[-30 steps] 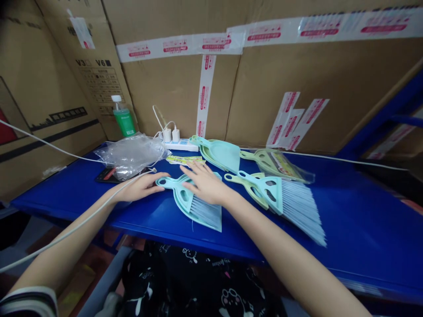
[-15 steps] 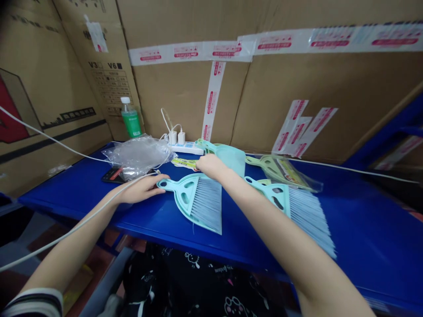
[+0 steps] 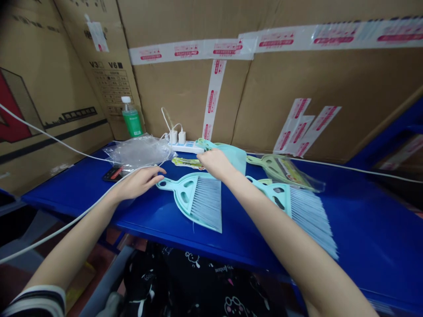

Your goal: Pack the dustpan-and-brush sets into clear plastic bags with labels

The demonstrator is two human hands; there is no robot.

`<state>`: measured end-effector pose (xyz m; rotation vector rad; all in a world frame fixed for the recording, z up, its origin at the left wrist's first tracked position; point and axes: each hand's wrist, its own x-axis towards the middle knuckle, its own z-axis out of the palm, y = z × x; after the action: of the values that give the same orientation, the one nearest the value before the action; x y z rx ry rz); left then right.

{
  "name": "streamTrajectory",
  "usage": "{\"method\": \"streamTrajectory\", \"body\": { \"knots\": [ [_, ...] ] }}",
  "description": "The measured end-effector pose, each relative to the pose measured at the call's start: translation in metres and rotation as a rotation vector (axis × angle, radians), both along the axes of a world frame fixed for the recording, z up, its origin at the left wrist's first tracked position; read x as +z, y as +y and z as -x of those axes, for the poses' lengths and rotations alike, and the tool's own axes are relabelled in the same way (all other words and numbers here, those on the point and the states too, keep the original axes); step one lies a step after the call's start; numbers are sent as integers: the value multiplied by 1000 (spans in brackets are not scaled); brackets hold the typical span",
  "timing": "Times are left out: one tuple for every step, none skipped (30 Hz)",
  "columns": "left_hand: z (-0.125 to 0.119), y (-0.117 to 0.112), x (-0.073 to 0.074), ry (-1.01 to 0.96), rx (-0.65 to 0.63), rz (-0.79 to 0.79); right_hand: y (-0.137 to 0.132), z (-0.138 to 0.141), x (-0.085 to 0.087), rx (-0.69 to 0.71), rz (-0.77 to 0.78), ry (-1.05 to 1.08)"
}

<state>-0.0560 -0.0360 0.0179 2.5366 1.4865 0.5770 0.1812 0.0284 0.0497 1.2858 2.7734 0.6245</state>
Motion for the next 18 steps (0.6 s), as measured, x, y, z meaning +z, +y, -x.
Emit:
{"method": "streamTrajectory", "body": {
  "knots": [
    [0,1,0,10,1,-12,-1,-1,0,-10,2,0],
    [-1,1,-1,18,0,-20,-1,-1,-1,-16,5,-2],
    [-1,2,-1,23,-4,-26,-2,-2,-1,-17,6,-5],
    [-1,2,-2,26,-8,-29,-3,-3,-1,-15,3,-7],
    [-1,2,-3,27,-10,-33,-3,-4,-1,-12,-6,-4],
    [-1,2,-3,27,-9,-36,-4,-6,-1,-4,-19,7],
    [-1,2,-4,26,-8,-37,-4,-7,-2,6,-31,24],
    [-1,2,-4,23,-5,-39,-4,-9,-2,19,-42,45],
    [-1,2,-4,19,-2,-39,-3,-11,-3,36,-51,66],
    [-1,2,-5,14,-1,-39,-3,-13,-4,58,-57,87],
    [0,2,-5,9,-3,-38,-3,-15,-6,86,-63,104],
    [0,2,-5,2,-8,-39,-3,-16,-8,118,-72,120],
    [0,2,-5,-6,-18,-41,-3,-18,-10,151,-86,134],
    [0,2,-5,-15,-31,-48,-3,-20,-12,183,-104,146],
    [1,2,-5,-24,-49,-57,-4,-22,-13,212,-124,155],
    [1,3,-5,-33,-66,-70,-5,-24,-15,235,-145,162],
    [1,3,-5,-43,-81,-87,-7,-25,-16,252,-162,166],
    [1,3,-5,-55,-90,-104,-9,-27,-17,266,-171,168]
  ]
}}
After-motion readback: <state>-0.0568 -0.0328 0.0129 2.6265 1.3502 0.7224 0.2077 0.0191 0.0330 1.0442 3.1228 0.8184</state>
